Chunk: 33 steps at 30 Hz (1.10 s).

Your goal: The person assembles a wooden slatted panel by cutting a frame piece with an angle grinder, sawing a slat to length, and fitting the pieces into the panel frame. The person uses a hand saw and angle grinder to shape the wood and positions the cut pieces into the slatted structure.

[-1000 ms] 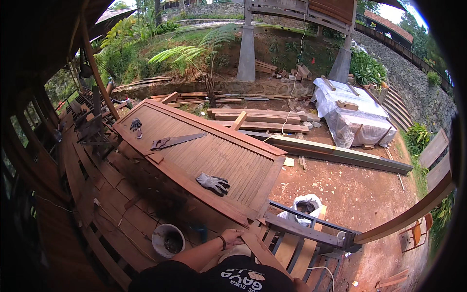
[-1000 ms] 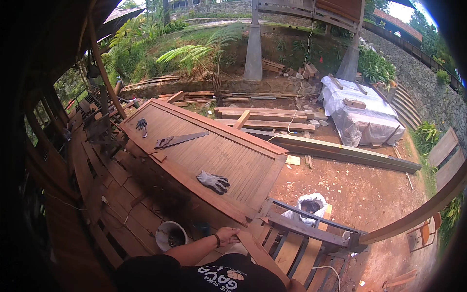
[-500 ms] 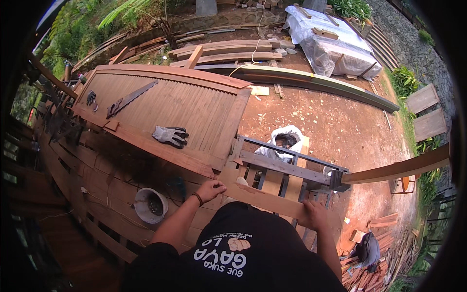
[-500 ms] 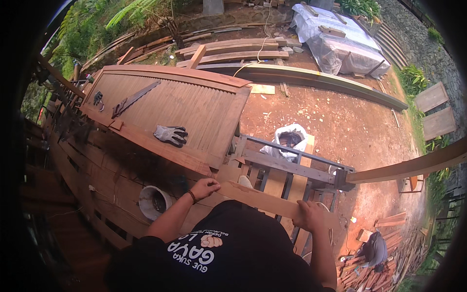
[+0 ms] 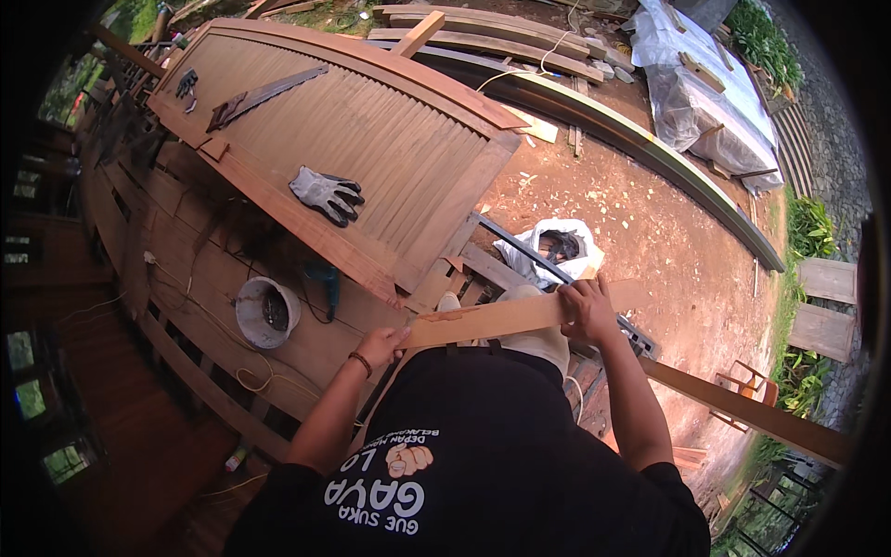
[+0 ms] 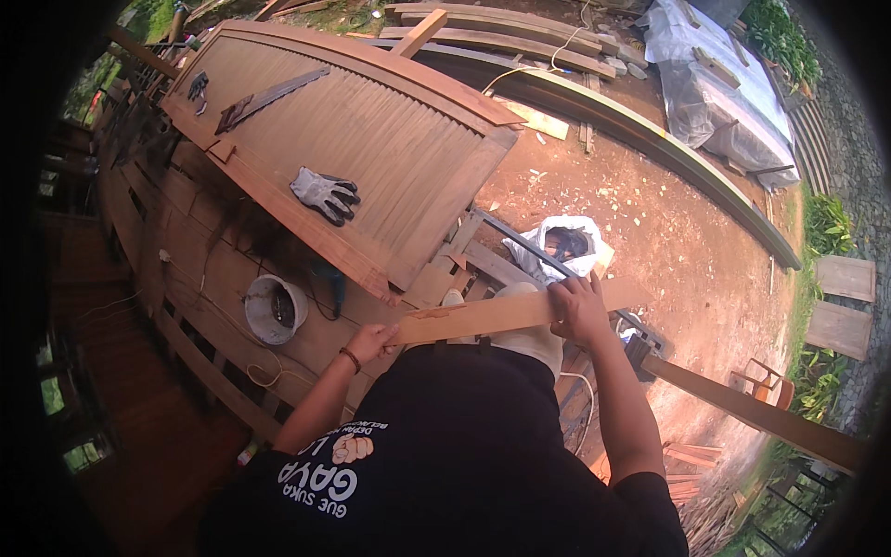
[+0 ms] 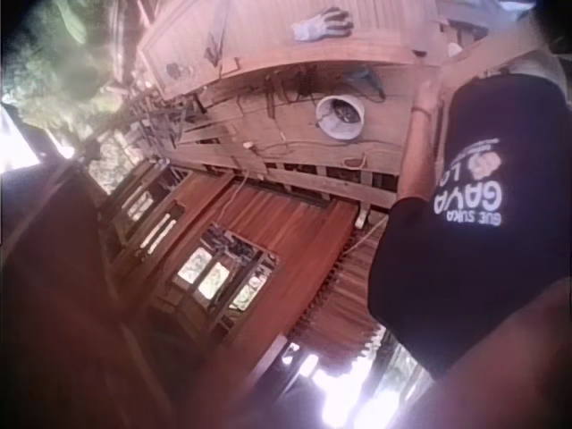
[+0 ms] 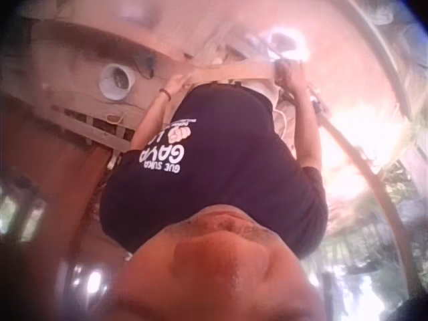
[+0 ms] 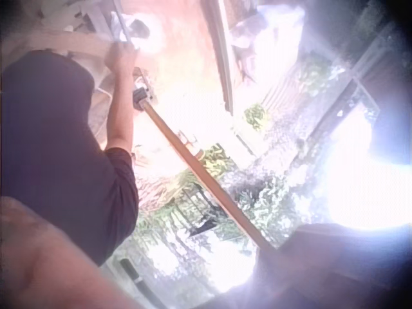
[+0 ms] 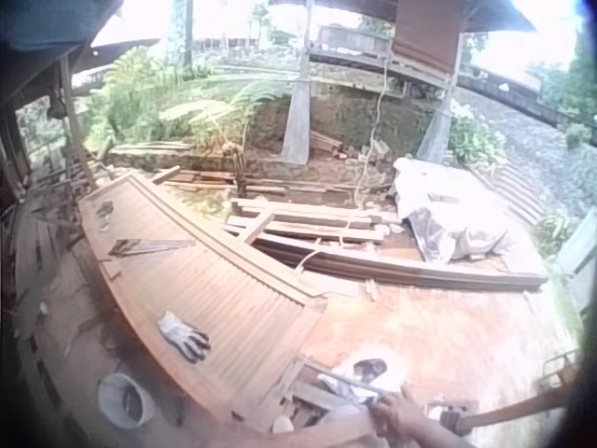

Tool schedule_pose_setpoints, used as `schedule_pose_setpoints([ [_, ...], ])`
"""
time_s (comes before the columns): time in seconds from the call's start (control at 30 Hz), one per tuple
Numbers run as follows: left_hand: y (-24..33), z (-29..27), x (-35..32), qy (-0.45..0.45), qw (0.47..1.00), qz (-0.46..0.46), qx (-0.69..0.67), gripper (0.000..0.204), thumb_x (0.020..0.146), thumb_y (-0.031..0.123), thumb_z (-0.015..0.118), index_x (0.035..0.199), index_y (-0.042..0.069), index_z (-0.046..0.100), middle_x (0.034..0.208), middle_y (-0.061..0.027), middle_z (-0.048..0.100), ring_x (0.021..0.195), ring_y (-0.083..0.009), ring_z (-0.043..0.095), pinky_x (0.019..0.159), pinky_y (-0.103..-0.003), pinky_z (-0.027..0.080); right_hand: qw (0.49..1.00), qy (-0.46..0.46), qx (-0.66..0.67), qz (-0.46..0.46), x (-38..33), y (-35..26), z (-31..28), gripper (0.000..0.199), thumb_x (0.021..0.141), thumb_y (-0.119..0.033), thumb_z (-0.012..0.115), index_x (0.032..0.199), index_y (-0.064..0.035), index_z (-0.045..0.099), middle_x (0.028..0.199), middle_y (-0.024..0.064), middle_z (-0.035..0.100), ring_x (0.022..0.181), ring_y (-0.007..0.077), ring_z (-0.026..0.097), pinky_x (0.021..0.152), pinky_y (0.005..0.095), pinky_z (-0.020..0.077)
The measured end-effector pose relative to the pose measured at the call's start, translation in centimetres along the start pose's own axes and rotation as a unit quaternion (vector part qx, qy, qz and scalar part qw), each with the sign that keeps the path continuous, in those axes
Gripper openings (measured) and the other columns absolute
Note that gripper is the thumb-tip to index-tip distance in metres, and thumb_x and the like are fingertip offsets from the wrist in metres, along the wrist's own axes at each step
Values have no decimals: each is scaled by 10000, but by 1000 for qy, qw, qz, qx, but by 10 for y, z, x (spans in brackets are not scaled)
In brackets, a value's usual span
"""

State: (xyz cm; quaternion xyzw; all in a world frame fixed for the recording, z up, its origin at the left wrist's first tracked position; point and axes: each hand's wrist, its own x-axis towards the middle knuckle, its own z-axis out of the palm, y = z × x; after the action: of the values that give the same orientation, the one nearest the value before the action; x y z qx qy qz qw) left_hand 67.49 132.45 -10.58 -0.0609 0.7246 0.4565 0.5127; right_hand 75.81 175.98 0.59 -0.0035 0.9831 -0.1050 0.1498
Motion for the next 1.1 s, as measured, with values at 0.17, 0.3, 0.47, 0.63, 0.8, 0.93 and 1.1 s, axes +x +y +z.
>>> schedule_pose_setpoints([
  [0.17,-24,37,3,90,937,11,-337,247,978,278,587,986,31,576,863,-57,623,767,-136,613,713,-294,531,996,18,-15,-88,96,10,-9,575,625,-115,705,1186,-133,580,1153,88,552,1212,306,479,1157,587,205],
  [0.3,-26,68,10,142,816,-11,-559,203,958,168,612,1092,33,541,1024,-89,613,983,-212,622,888,-366,529,987,13,-30,-155,162,20,4,541,660,-71,666,1191,-128,579,1159,88,548,1217,302,473,1156,582,210],
  [0.47,-23,90,27,223,721,-34,-655,311,951,154,618,1184,-19,506,1141,-157,591,1100,-258,608,979,-392,509,974,-47,-69,-213,239,10,18,561,720,-118,678,1268,-148,561,1260,87,509,1295,275,405,1158,540,208],
  [0.63,-30,90,44,294,663,-49,-686,369,971,147,580,1266,-50,475,1181,-179,579,1122,-281,598,999,-398,493,960,-63,-90,-257,297,-5,37,576,747,-180,703,1302,-161,551,1292,97,488,1334,292,358,1158,553,205],
  [0.8,-12,79,50,307,665,-58,-678,368,986,132,543,1284,-62,446,1216,-194,567,1158,-287,579,1024,-403,474,960,-38,-81,-266,321,-7,38,574,728,-156,672,1292,-158,566,1337,123,479,1336,320,362,1136,555,242],
  [0.93,-13,74,57,249,708,-33,-660,364,994,122,521,1291,-69,431,1239,-208,562,1163,-293,580,1029,-406,469,965,39,-83,-245,325,7,44,632,702,-167,696,1316,-146,547,1378,147,454,1331,357,364,1121,541,277],
  [1.1,-21,68,58,263,723,-43,-637,335,983,102,534,1263,-60,449,1210,-194,585,1139,-290,595,1009,-401,483,963,161,199,78,292,-14,65,696,714,-171,670,1360,-18,461,1390,227,409,1334,380,347,1117,428,311],
])
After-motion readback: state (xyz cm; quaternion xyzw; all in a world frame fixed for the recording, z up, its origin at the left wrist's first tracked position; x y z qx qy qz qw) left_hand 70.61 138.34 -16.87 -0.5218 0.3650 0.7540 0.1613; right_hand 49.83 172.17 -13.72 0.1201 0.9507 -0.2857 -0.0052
